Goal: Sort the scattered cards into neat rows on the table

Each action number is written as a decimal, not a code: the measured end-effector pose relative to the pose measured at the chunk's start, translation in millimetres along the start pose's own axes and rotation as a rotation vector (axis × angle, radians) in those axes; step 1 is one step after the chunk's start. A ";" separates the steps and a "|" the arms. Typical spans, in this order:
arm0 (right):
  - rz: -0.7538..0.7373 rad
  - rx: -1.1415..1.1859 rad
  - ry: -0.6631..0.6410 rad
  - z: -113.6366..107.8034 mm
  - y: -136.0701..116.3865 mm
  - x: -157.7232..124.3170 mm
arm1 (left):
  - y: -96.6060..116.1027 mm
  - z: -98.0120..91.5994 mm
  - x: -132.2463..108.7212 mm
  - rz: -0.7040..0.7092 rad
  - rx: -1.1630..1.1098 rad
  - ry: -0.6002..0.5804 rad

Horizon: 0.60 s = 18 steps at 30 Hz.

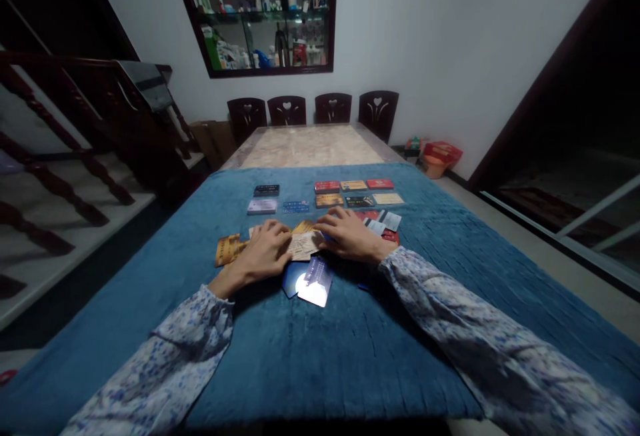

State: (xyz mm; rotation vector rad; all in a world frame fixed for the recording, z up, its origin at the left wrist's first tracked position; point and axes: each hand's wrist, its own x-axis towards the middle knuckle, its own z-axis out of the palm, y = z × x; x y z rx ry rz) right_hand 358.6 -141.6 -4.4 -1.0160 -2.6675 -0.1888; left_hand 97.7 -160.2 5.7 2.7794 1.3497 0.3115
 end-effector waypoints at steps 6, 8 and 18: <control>-0.011 0.083 -0.188 4.1 -6.1 13.6 | -4.0 1.7 -1.0 -0.003 -0.050 -0.035; -0.006 0.119 -0.198 5.3 -4.8 12.9 | -4.6 3.1 -1.1 0.006 -0.058 -0.026; -0.026 0.227 -0.144 3.8 -2.5 6.8 | -8.7 4.2 -2.3 0.141 -0.103 0.061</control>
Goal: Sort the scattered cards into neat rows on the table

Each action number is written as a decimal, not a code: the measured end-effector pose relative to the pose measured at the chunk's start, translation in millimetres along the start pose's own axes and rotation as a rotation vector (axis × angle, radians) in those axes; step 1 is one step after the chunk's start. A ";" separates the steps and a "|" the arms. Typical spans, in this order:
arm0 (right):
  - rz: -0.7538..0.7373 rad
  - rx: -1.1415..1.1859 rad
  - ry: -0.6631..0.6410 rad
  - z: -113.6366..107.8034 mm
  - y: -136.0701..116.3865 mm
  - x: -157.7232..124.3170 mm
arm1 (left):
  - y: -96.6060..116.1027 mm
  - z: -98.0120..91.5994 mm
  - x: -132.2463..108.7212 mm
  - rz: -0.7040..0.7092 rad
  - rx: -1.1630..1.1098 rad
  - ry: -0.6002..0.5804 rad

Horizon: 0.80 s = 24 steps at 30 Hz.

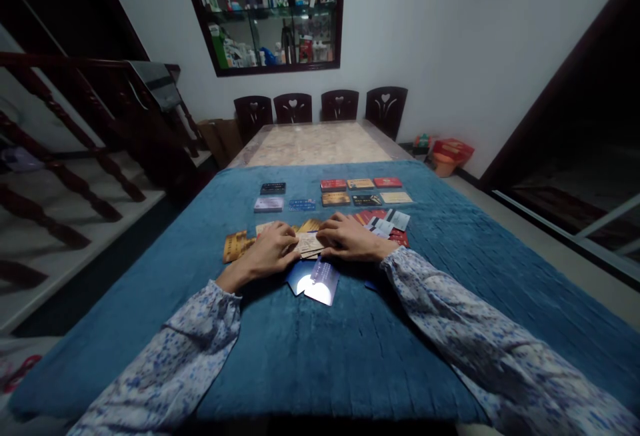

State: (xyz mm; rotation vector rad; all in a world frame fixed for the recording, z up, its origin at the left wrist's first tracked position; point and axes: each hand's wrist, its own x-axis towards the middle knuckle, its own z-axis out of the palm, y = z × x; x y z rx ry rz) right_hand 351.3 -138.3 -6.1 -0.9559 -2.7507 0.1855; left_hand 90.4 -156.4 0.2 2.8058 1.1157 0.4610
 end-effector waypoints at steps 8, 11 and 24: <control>-0.009 -0.029 0.082 3.9 1.6 0.0 | -4.0 1.2 0.6 0.164 -0.002 0.149; 0.027 -0.046 0.120 7.8 3.1 2.2 | -9.4 5.3 1.2 0.193 0.018 0.212; 0.189 0.017 0.299 21.3 9.2 6.5 | -19.2 18.1 4.5 -0.024 -0.178 0.321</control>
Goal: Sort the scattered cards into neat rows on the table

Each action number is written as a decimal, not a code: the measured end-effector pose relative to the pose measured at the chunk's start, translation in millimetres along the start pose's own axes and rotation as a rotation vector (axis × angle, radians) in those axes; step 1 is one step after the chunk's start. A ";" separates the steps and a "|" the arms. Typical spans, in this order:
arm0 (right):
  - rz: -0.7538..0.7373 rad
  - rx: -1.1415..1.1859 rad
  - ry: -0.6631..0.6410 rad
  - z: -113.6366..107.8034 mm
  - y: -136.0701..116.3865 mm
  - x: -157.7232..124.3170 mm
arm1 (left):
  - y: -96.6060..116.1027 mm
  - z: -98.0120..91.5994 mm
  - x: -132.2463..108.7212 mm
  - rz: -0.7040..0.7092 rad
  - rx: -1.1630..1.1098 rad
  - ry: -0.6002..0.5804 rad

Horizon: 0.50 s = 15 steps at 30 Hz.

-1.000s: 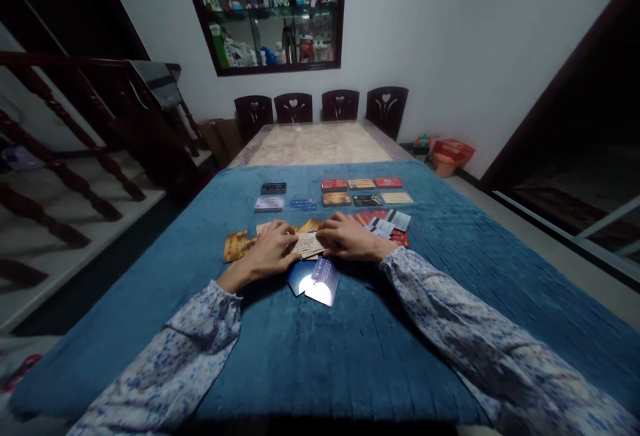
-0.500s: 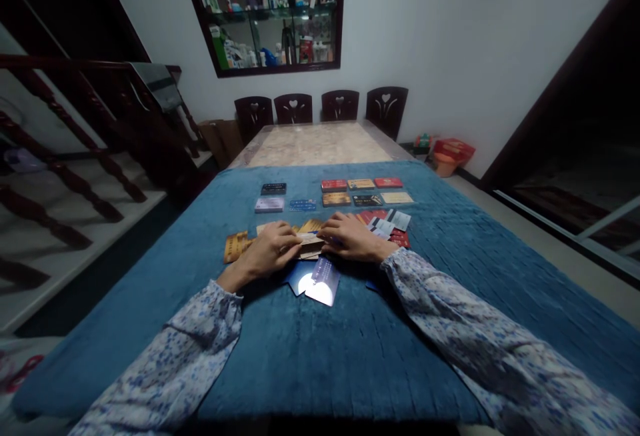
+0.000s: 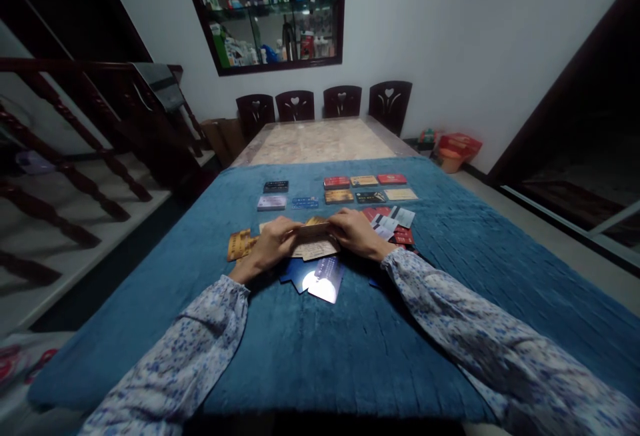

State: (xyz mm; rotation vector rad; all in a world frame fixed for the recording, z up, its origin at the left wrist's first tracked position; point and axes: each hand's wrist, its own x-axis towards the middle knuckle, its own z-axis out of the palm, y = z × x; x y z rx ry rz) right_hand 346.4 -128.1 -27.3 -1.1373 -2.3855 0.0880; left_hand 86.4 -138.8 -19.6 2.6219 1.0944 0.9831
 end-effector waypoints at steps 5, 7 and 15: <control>0.053 -0.006 -0.044 -2.9 -1.0 0.8 | -1.7 5.9 2.3 -0.076 -0.020 0.048; 0.058 -0.005 -0.044 -3.6 -1.3 0.8 | -1.5 6.7 2.6 -0.087 -0.021 0.060; 0.028 0.009 0.009 -1.7 4.9 0.9 | -1.0 8.2 4.2 -0.142 -0.047 0.108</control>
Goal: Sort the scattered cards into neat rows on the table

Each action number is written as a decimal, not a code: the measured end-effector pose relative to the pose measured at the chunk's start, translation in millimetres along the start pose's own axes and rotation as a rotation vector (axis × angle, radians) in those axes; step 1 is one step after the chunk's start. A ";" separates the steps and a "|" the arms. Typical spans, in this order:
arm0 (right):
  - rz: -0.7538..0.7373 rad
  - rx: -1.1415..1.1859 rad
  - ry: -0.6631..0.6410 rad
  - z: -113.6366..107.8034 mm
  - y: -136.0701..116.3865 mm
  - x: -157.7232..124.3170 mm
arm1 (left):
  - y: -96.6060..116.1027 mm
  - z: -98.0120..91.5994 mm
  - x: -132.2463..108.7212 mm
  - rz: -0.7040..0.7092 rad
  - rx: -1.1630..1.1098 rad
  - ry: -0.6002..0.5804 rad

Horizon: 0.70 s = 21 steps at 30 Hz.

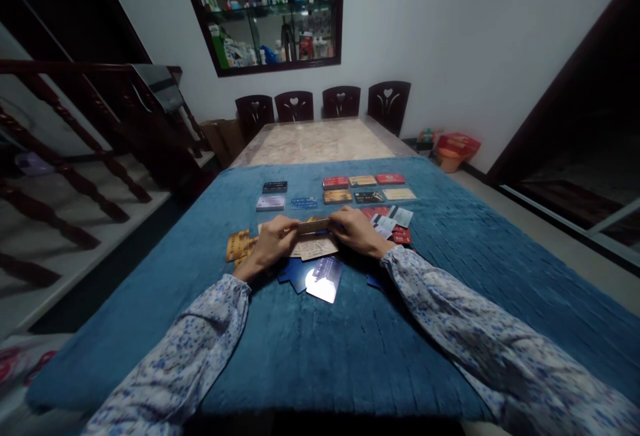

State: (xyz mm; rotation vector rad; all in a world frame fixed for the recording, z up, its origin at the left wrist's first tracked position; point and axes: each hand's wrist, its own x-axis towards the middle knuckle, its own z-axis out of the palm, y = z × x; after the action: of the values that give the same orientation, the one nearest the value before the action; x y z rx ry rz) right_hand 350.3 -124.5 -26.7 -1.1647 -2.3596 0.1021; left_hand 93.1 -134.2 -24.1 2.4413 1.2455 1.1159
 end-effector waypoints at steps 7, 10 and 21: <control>-0.010 0.079 0.058 -2.7 6.5 0.8 | 4.9 8.4 2.4 -0.155 -0.121 0.085; -0.004 0.134 0.082 -3.3 6.8 0.5 | 10.7 13.5 4.3 -0.234 -0.220 0.114; -0.044 0.282 0.208 0.1 6.2 3.5 | 24.9 19.8 7.3 -0.297 -0.333 0.057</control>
State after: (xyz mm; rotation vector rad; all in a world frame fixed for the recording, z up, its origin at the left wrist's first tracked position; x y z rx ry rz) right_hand 352.9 -117.8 -27.1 -0.9394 -2.1066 0.2749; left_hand 125.0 -141.1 -22.5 1.9247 1.2685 1.2003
